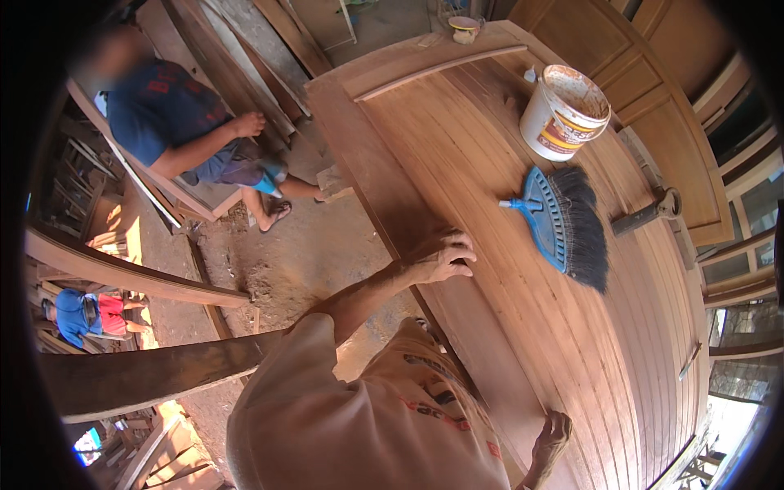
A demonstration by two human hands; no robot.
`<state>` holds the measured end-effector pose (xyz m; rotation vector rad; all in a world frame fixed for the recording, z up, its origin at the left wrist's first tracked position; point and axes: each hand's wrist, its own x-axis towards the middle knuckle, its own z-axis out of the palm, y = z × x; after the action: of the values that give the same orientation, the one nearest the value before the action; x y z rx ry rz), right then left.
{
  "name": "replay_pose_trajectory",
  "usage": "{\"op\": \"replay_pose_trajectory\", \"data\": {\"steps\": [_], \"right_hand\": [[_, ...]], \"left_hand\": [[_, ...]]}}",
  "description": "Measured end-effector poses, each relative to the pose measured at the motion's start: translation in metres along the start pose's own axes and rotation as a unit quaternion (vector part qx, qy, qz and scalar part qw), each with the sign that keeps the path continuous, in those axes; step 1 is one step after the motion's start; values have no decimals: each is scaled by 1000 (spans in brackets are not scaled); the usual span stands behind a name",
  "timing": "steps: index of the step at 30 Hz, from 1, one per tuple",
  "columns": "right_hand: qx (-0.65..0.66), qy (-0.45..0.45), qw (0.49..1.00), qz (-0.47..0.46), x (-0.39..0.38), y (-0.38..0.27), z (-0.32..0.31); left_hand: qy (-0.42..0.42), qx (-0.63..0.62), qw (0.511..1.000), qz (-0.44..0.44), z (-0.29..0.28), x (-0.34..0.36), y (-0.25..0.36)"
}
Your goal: The person fits and cuts a thin wood trim piece to the edge of a wooden panel by hand, using a small saw to trim the length.
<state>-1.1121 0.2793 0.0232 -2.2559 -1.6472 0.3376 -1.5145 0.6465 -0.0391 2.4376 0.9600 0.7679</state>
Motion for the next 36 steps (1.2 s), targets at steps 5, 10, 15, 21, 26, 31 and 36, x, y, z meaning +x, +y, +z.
{"op": "replay_pose_trajectory", "data": {"steps": [5, 10, 15, 21, 26, 31, 36], "right_hand": [[19, -3, 999, 32, 3, -3, 5], [50, -20, 996, 72, 9, -3, 5], [33, -3, 995, 93, 13, -15, 13], [20, -21, 986, 165, 12, -26, 13], [-51, -29, 990, 130, 11, -47, 4], [-37, 70, 994, 78, 1, -10, 38], [-61, 83, 993, 62, -4, -5, 37]], "left_hand": [[18, -5, 1000, -9, -8, 4, 4], [36, -17, 999, -27, 2, 4, 0], [44, -93, 994, -38, -24, 20, -14], [239, 85, 936, -245, -127, 61, -158], [216, 280, 878, -321, -188, 49, -285], [96, 295, 871, -381, -201, 51, -311], [49, 319, 878, -353, -212, 53, -295]]}}
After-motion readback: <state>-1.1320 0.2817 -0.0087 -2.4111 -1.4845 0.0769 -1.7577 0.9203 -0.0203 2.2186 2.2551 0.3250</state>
